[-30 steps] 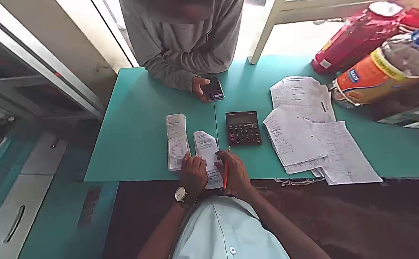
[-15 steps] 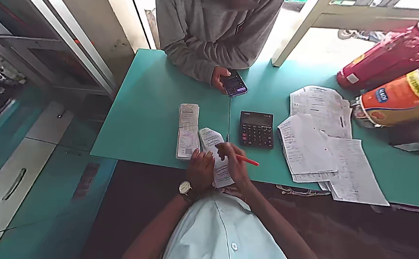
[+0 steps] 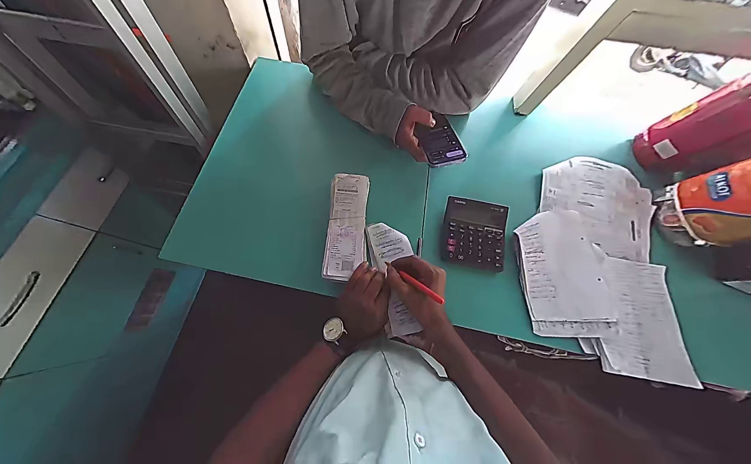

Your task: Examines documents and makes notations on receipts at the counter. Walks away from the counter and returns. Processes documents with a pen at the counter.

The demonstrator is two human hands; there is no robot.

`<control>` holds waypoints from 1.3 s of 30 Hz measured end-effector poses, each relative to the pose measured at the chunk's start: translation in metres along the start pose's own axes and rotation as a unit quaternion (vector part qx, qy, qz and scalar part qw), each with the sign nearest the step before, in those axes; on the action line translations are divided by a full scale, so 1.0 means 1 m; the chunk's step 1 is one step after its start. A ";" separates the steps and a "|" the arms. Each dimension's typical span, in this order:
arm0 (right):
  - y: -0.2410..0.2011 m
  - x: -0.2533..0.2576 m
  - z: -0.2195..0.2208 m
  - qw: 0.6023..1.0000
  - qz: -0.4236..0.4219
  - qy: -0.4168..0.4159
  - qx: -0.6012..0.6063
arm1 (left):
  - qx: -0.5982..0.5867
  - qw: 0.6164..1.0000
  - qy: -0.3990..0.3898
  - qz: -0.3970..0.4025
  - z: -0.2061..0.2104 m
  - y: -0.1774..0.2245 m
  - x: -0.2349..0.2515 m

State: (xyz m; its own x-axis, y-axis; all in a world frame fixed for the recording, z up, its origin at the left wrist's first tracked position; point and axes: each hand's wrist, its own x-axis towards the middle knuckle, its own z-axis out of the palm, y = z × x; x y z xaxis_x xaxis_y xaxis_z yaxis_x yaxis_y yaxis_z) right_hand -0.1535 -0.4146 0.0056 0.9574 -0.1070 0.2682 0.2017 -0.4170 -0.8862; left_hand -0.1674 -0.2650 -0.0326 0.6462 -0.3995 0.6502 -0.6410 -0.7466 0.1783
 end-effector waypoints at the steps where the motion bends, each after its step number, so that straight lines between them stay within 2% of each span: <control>1: 0.000 0.000 0.000 1.000 -0.005 0.002 0.001 | 0.001 1.000 0.003 0.001 0.001 0.000 -0.001; 10: 0.000 0.000 0.004 0.998 -0.032 -0.008 -0.057 | 0.006 1.000 0.007 0.000 0.003 0.000 -0.001; 20: 0.000 0.001 0.003 0.997 -0.036 -0.017 -0.060 | -0.001 1.000 0.014 0.000 0.002 -0.001 -0.001; 26: 0.003 0.000 0.004 0.999 -0.036 0.015 -0.021 | 0.008 1.000 0.008 0.001 0.002 -0.001 -0.002; 31: 0.002 0.001 0.004 0.998 -0.031 -0.003 -0.047 | 0.002 1.000 0.009 0.000 0.003 -0.001 -0.001; 39: 0.003 0.000 0.005 0.998 -0.032 0.017 -0.046 | 0.012 1.000 0.020 0.004 0.003 -0.002 0.000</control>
State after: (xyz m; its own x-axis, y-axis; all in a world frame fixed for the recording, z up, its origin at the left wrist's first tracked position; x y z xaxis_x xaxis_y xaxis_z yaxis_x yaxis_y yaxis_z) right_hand -0.1515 -0.4110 0.0013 0.9353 -0.1067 0.3375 0.2416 -0.5044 -0.8290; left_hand -0.1647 -0.2654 -0.0353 0.6247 -0.3841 0.6798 -0.6351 -0.7564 0.1562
